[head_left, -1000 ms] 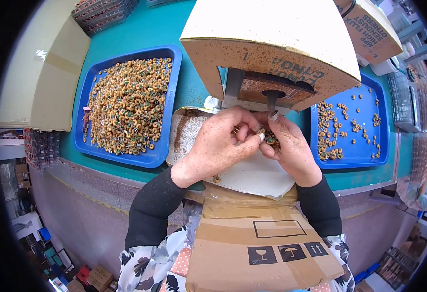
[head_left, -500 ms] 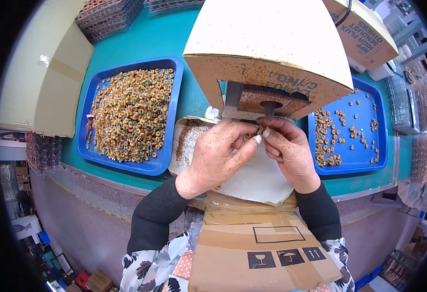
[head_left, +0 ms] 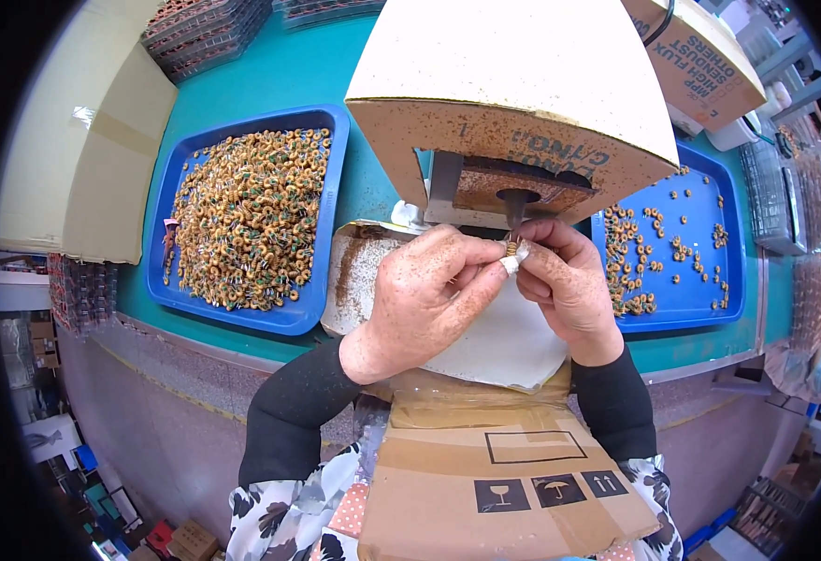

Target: Assemble small metal and plastic components using a manual hand press on a manufacturing line.

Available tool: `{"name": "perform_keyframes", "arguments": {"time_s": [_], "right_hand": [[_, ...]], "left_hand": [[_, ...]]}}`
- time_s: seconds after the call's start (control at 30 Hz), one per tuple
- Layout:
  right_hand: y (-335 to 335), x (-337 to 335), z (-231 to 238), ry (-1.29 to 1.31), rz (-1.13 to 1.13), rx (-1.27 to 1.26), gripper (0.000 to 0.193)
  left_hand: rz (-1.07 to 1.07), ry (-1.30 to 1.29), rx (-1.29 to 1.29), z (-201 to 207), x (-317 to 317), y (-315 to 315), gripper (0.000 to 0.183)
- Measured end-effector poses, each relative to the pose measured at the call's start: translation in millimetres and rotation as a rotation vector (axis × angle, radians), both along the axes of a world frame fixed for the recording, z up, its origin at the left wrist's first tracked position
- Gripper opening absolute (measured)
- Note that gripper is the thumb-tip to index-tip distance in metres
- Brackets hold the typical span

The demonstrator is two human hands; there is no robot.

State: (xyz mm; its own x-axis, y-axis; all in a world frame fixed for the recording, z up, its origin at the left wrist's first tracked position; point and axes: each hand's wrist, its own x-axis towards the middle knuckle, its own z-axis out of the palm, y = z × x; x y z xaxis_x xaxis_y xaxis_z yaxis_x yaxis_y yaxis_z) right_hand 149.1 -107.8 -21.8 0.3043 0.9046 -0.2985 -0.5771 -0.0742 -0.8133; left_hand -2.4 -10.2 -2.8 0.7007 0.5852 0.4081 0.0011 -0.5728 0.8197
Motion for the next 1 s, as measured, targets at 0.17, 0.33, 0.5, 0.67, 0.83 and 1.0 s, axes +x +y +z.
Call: {"name": "perform_keyframes", "arguments": {"time_s": [0.17, 0.33, 0.5, 0.67, 0.83, 1.0], "right_hand": [[0.9, 1.3, -0.8, 0.057, 0.009, 0.028, 0.019], [1.4, 4.4, -1.5, 0.117, 0.028, 0.060, 0.017], [2.5, -0.9, -1.2, 0.114, -0.018, 0.068, 0.015], [3.8, -5.3, -0.1, 0.107, -0.060, 0.071, 0.015], [3.1, -2.6, -2.1, 0.146, -0.034, 0.101, 0.015], [2.0, 2.5, -0.7, 0.123, 0.031, 0.058, 0.015]], "left_hand": [[0.015, -0.036, 0.022, -2.0, 2.8, -1.6, 0.013], [0.018, -0.055, 0.023, -3.1, 5.0, -0.9, 0.013], [-0.002, -0.032, 0.058, 1.2, 6.6, 3.9, 0.011], [-0.013, -0.013, 0.087, 3.0, 6.0, 9.9, 0.010], [-0.019, 0.036, 0.118, 8.2, 4.6, 8.5, 0.009], [-0.017, -0.020, 0.075, 3.8, 1.1, 1.3, 0.011]]}}
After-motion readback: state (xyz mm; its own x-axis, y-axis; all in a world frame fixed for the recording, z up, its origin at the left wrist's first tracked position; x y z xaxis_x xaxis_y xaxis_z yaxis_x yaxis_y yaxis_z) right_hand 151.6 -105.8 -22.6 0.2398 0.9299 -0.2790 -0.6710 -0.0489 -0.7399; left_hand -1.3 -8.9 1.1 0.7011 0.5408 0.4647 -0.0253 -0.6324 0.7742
